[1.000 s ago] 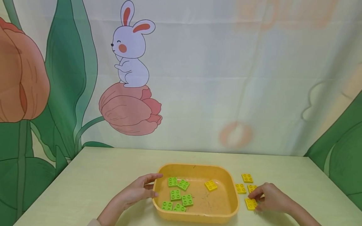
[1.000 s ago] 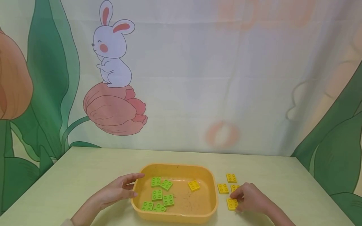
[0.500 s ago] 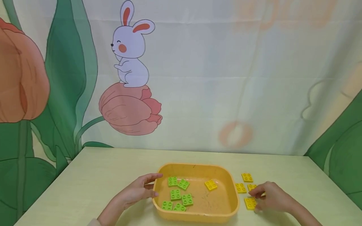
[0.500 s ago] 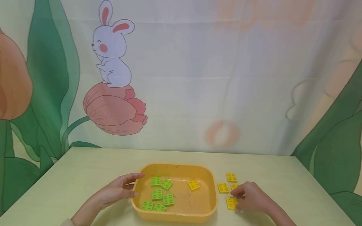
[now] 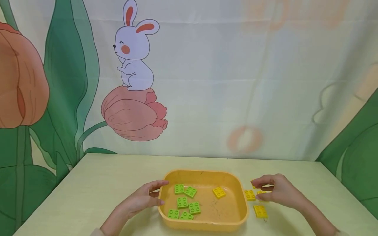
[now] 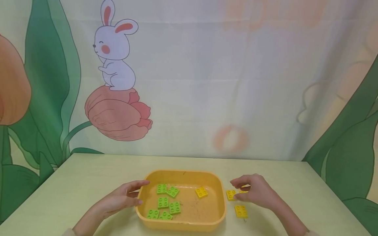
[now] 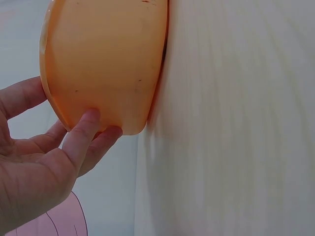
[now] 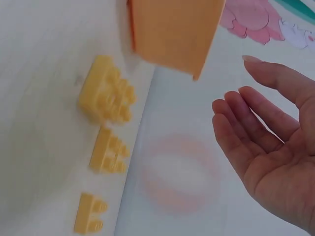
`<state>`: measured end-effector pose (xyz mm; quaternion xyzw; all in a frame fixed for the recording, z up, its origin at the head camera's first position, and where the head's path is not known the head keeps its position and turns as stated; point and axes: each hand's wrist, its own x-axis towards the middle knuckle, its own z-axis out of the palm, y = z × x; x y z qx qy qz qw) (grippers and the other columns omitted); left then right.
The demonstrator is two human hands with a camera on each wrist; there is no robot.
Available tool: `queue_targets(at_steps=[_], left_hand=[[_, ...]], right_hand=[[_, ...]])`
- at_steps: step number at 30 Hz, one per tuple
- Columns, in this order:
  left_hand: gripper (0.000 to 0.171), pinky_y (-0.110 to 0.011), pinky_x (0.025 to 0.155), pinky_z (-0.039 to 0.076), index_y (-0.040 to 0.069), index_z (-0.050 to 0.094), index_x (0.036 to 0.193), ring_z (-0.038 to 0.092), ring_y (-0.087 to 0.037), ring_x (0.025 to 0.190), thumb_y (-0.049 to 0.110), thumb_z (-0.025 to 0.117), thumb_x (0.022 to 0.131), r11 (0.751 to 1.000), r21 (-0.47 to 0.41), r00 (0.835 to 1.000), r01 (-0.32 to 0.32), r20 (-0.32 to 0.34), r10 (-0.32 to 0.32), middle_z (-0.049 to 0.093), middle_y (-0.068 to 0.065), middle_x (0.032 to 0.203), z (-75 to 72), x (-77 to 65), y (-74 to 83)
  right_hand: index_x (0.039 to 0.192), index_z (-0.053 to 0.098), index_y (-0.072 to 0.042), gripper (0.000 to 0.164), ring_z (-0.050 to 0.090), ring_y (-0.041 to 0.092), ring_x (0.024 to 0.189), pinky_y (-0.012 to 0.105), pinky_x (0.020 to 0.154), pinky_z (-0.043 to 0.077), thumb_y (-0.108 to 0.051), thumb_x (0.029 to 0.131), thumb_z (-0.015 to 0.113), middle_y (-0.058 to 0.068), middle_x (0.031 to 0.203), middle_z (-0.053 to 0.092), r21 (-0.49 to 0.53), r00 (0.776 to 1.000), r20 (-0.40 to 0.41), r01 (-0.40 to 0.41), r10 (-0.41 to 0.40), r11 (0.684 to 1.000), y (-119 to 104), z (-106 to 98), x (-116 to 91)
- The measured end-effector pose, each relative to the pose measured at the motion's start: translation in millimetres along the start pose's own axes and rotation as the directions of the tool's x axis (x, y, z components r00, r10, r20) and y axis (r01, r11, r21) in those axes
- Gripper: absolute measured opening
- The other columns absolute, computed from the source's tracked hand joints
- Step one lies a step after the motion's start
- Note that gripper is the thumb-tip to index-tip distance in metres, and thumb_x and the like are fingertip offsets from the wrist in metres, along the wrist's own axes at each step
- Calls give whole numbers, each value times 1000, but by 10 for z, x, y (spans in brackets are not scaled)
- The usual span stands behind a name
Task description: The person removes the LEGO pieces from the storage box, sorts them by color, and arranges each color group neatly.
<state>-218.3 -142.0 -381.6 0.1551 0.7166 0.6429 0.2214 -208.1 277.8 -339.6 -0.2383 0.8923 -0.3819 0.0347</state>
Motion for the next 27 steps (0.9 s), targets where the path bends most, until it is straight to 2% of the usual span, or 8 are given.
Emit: queue_targets(at_steps=[4,7,10,14,21,27], left_hand=[[64,-36,89,47,-9,29,137,37,-43,123,-6,60,80,1000,0,1000,-2,-1,2,24,-30,141,3,-13,3],[64,-36,88,47,-9,29,136,37,-44,123,-6,60,80,1000,6,1000,-6,0,6,24,-30,141,6,-15,2],[64,-36,89,47,-9,29,136,37,-43,123,-6,60,80,1000,5,1000,-3,-1,3,24,-30,141,7,-6,1],[64,-36,89,47,-8,29,137,36,-43,123,-6,60,80,1000,-2,1000,-1,3,1,24,-30,141,14,14,-1],[64,-36,89,47,-8,29,137,36,-44,124,-6,60,80,1000,-8,1000,-7,7,8,24,-30,141,0,13,-13],[64,-36,89,47,-8,29,136,35,-44,124,-6,60,80,1000,-5,1000,-13,7,13,24,-30,141,-4,6,-16]], right_hand=[[110,61,6,44,61,25,91,33,77,52,-14,74,75,18,105,63,33,1000,12,14,-14,999,-126,116,131],[112,59,9,46,59,35,95,35,79,52,-13,74,74,22,107,61,58,999,37,16,-18,998,-187,217,232],[112,58,11,45,58,38,96,36,79,51,-10,75,73,25,110,60,46,997,62,40,-43,998,-214,303,329],[111,59,11,42,59,36,97,35,79,52,-6,75,72,25,110,60,-16,995,87,58,-57,998,-221,405,441],[111,59,13,42,59,35,96,36,79,51,-2,73,72,24,110,61,-58,990,135,47,-39,997,-228,575,604],[106,61,13,42,62,34,93,42,78,51,2,68,73,23,105,63,-219,992,129,32,-3,975,-243,713,732]])
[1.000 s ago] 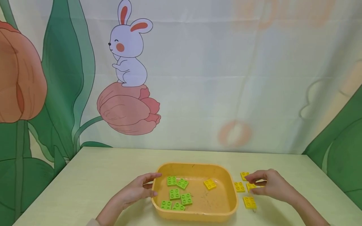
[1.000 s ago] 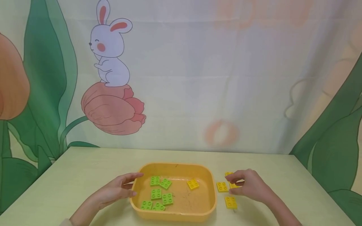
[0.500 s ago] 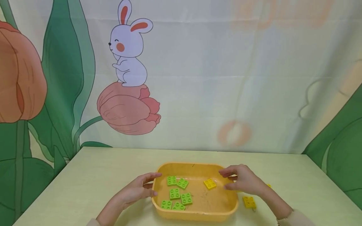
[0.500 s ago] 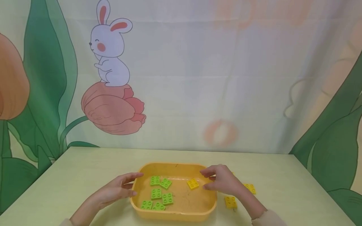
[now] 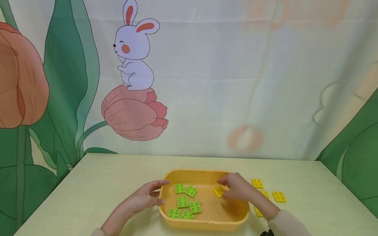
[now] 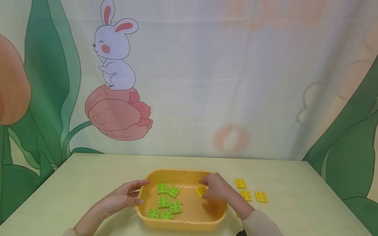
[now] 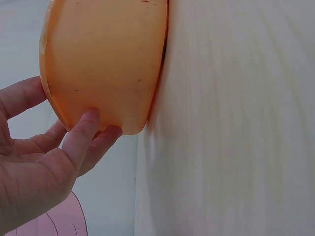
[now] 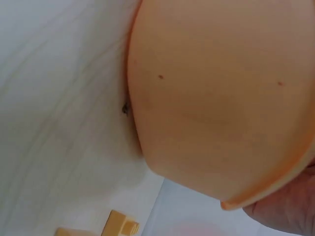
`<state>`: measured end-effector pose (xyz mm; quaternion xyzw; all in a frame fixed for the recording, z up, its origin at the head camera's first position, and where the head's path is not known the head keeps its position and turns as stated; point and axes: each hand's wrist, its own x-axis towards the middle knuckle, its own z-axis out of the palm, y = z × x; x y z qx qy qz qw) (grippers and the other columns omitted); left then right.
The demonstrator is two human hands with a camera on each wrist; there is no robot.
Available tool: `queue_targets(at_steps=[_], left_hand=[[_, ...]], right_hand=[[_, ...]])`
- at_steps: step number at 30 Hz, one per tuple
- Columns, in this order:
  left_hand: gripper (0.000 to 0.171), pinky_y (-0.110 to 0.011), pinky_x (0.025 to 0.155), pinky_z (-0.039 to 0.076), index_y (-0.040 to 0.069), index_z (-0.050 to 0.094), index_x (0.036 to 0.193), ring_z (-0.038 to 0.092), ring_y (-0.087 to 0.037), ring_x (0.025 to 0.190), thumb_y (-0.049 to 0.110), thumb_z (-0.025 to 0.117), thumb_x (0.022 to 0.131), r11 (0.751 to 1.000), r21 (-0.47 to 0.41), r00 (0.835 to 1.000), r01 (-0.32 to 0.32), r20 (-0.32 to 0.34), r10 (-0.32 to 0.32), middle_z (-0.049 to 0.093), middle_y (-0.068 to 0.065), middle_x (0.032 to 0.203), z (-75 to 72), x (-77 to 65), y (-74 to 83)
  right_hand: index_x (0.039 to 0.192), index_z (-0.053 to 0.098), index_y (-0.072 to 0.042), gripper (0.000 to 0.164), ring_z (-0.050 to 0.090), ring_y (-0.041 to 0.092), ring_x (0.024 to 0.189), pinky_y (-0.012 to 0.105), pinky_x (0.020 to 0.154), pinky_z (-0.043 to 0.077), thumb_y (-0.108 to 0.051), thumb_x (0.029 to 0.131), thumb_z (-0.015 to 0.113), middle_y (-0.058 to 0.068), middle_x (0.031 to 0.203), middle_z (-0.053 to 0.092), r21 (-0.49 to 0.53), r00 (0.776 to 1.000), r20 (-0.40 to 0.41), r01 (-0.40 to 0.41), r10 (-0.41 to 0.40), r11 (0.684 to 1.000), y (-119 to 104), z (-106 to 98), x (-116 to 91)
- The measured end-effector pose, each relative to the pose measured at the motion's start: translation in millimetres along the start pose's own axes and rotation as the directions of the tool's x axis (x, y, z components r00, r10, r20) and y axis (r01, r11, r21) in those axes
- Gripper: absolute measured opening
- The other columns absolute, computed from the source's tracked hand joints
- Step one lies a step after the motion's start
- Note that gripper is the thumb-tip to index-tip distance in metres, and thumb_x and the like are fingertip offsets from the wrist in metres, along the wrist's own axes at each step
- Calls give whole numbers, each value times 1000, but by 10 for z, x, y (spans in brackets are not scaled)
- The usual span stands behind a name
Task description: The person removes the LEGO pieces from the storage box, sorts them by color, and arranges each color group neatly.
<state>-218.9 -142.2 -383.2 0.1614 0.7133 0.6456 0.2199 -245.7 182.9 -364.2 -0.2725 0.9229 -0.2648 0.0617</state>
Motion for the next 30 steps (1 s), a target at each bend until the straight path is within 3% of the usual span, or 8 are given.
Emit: queue_targets(at_steps=[4,6,9,12,15,20,24,30], left_hand=[[64,-36,88,47,-8,29,137,35,-44,124,-6,59,80,1000,-3,1000,4,-1,-4,24,-30,141,-1,-3,2],[64,-36,88,47,-9,29,137,36,-43,124,-6,59,80,1000,-1,1000,5,-1,-5,24,-30,141,-2,-3,3],[64,-36,88,47,-9,29,136,36,-43,124,-7,59,80,1000,-1,1000,3,-1,-3,24,-30,141,-4,-9,5],[64,-36,88,47,-9,29,136,36,-43,124,-7,59,80,1000,-2,1000,1,-2,-1,25,-30,141,-4,-12,3],[64,-36,89,47,-9,29,137,36,-43,124,-7,59,80,1000,-7,1000,3,0,-3,25,-29,141,-3,-11,7],[64,-37,89,47,-8,29,137,35,-43,125,-7,59,80,1000,-4,1000,12,-3,-12,25,-29,141,1,-5,10],[64,-36,89,47,-8,30,137,35,-43,125,-6,59,80,1000,-8,1000,12,-4,-12,25,-29,141,1,-8,13],[64,-35,89,47,-9,29,137,35,-43,125,-7,59,80,1000,-16,1000,6,5,-6,24,-30,141,3,-4,7]], right_hand=[[104,63,13,42,62,32,91,43,77,51,7,63,70,22,102,65,-64,1000,1,-16,16,998,-19,48,81],[95,65,12,33,61,23,77,36,69,52,10,62,67,14,88,67,-94,1000,10,-5,6,996,-16,67,115],[75,62,9,16,41,10,57,22,52,37,12,60,63,-2,61,49,-147,1000,21,26,-24,989,-4,97,155],[65,54,1,15,26,8,51,20,48,22,13,60,62,-4,55,29,-175,999,34,25,-20,984,7,131,180],[67,60,-6,19,30,8,51,19,48,26,11,59,64,-6,54,34,-200,1000,27,20,-15,980,14,160,191],[73,69,-4,21,35,9,54,21,50,32,8,57,68,-5,58,48,-277,999,30,44,-37,960,31,184,199],[78,72,-2,24,41,9,57,21,54,38,7,56,69,-3,67,61,-281,999,41,46,-36,959,35,182,200],[69,66,-5,16,33,5,52,19,49,29,6,57,66,-8,57,45,-200,996,43,91,-84,976,17,127,169]])
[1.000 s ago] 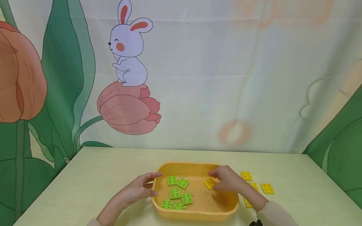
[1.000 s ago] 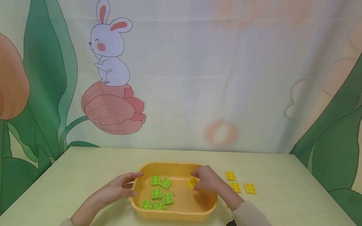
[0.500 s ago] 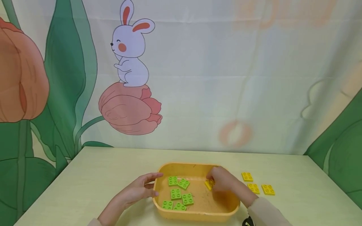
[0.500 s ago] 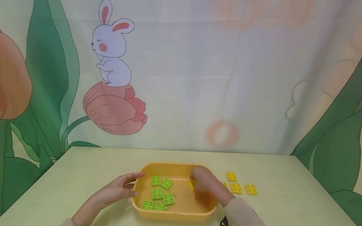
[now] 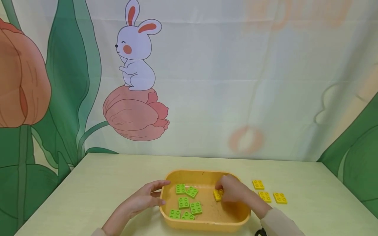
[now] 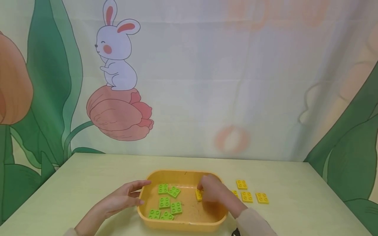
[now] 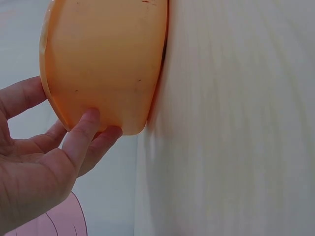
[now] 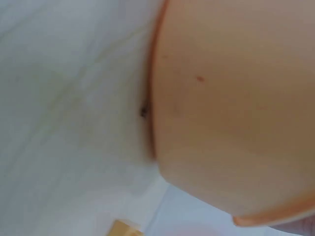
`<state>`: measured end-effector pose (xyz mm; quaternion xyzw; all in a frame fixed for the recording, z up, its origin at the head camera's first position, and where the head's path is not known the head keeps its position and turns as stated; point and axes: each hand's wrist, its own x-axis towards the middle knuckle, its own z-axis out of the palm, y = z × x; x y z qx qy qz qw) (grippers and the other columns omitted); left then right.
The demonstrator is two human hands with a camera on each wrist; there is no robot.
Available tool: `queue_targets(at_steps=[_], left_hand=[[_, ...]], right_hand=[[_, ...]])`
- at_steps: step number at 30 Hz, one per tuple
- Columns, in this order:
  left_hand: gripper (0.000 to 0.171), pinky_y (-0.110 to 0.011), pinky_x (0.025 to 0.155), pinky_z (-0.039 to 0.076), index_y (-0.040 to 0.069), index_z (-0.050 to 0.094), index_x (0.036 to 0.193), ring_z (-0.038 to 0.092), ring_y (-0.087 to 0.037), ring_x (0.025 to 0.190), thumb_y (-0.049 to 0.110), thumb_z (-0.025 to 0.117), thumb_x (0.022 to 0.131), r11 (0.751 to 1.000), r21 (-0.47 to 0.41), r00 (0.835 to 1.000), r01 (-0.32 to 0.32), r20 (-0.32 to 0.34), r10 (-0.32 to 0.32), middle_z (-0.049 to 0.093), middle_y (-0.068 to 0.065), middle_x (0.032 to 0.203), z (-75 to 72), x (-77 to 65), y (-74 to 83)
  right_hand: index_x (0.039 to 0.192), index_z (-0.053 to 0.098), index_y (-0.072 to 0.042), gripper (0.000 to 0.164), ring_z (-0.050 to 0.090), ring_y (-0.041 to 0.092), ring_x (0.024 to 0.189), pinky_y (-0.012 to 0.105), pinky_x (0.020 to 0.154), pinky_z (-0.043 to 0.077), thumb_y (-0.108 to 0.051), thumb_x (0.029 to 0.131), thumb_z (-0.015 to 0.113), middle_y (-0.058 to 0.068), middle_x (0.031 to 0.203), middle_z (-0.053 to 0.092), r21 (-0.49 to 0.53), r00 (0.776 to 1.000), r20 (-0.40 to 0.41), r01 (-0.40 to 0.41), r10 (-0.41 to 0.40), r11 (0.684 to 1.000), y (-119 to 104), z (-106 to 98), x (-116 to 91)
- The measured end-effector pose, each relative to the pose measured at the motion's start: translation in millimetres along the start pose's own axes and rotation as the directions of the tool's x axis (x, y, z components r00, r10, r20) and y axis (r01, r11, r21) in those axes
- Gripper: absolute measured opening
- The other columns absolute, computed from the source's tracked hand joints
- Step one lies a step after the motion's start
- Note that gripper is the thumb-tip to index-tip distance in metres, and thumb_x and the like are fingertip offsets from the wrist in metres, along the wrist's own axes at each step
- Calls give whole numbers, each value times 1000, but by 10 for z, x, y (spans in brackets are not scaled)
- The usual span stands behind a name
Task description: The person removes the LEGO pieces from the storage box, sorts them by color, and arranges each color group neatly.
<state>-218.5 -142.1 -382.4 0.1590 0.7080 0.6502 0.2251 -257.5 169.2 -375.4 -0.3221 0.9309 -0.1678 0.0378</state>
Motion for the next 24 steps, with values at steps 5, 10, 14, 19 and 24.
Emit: queue_targets(at_steps=[5,10,14,19,24], left_hand=[[65,-36,89,47,-9,28,137,34,-44,125,-7,59,80,1000,1,1000,-7,5,7,24,-30,141,6,-1,-2],[65,-36,89,47,-9,28,137,33,-44,125,-6,59,80,1000,5,1000,-4,-3,4,23,-30,142,4,-6,-9],[65,-36,89,47,-8,29,137,33,-44,125,-6,60,80,1000,4,1000,4,-6,-4,23,-30,142,-1,-7,-15],[64,-36,89,47,-8,28,137,33,-44,125,-5,60,81,1000,1,1000,5,-1,-5,23,-30,142,-6,-7,-14],[65,-35,89,47,-8,28,137,33,-44,125,-5,60,81,1000,-6,1000,2,4,-2,23,-29,142,-11,10,-21]], right_hand=[[80,69,-4,18,48,11,63,23,59,43,0,63,72,-5,71,60,107,999,-36,2,1,994,-40,-152,-97],[100,67,4,34,60,23,82,32,70,52,2,67,72,9,94,66,172,997,-72,-8,20,985,-43,-313,-258],[103,66,3,34,61,23,86,33,73,53,-1,70,72,7,97,65,189,996,-89,-13,30,982,-21,-417,-385],[103,66,0,32,60,21,87,34,76,53,-5,73,73,5,99,64,195,992,-118,-10,34,981,30,-547,-545],[103,66,-1,33,60,20,87,33,75,53,-7,72,74,5,99,64,226,989,-123,-54,84,973,120,-642,-724]])
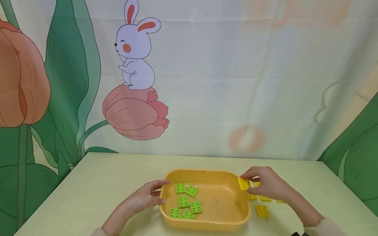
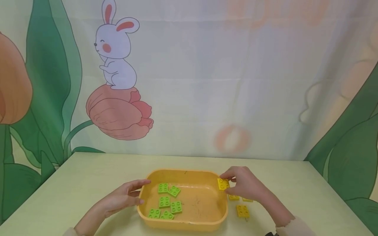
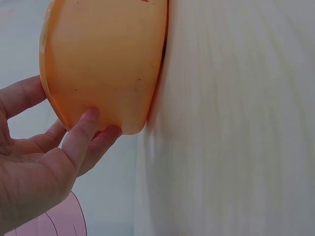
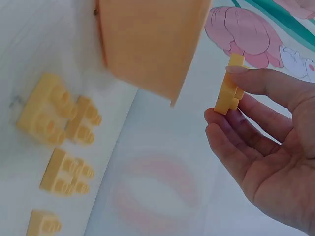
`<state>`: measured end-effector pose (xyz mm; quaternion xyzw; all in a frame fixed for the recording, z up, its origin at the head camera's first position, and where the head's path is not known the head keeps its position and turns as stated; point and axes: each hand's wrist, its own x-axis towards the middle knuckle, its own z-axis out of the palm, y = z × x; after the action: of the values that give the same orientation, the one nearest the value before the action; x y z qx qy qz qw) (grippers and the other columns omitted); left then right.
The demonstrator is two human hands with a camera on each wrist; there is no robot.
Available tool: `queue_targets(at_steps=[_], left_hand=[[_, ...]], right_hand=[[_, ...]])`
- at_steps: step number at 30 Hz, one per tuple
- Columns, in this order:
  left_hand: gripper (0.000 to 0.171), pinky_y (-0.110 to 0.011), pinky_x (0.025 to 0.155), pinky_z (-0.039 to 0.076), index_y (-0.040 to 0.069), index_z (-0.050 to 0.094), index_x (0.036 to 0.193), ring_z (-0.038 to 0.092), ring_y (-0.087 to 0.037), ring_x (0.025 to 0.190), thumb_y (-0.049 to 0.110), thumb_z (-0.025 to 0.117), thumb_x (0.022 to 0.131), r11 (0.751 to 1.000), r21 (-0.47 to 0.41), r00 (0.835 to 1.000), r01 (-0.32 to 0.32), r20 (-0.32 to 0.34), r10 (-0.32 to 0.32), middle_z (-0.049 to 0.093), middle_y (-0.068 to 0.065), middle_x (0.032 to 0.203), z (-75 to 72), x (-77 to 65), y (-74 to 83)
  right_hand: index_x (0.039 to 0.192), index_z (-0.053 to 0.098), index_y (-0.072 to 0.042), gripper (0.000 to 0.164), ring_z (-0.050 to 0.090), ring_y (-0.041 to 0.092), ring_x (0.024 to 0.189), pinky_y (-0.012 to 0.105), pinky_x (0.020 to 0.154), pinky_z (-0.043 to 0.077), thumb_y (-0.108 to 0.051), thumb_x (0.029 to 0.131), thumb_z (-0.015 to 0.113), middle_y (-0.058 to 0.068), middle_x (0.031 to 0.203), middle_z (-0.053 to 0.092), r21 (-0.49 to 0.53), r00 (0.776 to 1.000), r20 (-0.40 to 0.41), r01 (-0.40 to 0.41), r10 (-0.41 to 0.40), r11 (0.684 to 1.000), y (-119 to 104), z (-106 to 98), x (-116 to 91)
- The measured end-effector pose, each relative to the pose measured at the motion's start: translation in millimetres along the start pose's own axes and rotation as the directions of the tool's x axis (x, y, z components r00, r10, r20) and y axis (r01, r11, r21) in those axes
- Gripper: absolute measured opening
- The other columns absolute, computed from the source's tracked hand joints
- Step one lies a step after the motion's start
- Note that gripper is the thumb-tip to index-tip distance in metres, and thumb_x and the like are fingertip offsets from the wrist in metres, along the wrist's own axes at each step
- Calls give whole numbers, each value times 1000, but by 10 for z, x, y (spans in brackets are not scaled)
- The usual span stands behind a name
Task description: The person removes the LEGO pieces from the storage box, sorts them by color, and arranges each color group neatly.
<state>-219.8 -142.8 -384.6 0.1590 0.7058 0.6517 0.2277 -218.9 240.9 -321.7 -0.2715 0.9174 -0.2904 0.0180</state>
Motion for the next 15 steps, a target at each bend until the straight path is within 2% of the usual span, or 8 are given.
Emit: queue_targets(at_steps=[3,6,10,15], left_hand=[[65,-35,88,47,-8,28,137,34,-43,125,-5,60,81,1000,-2,1000,3,-2,-3,24,-29,142,0,11,-8],[65,-35,88,47,-8,28,137,35,-43,125,-5,60,80,1000,-1,1000,3,-5,-3,24,-29,142,2,11,-11],[65,-35,88,47,-9,28,137,35,-43,124,-5,60,80,1000,3,1000,-4,-5,4,24,-29,142,-2,-3,-11],[65,-35,89,47,-9,28,137,34,-44,125,-5,60,81,1000,7,1000,-6,-5,6,23,-30,142,-5,-7,-9]], right_hand=[[102,66,-1,32,60,17,85,32,74,53,-8,71,74,4,97,64,-6,1000,-5,-24,24,1000,77,-44,-97],[101,66,1,33,59,14,83,33,72,54,-9,71,75,7,97,65,-1,1000,-9,-3,3,1000,170,-73,-198],[101,66,1,35,59,11,82,33,71,54,-11,70,76,10,99,64,16,1000,-12,-21,21,1000,300,-110,-322],[103,65,4,38,59,18,84,33,72,54,-11,69,77,12,99,64,49,992,10,-129,129,990,458,-124,-455]])
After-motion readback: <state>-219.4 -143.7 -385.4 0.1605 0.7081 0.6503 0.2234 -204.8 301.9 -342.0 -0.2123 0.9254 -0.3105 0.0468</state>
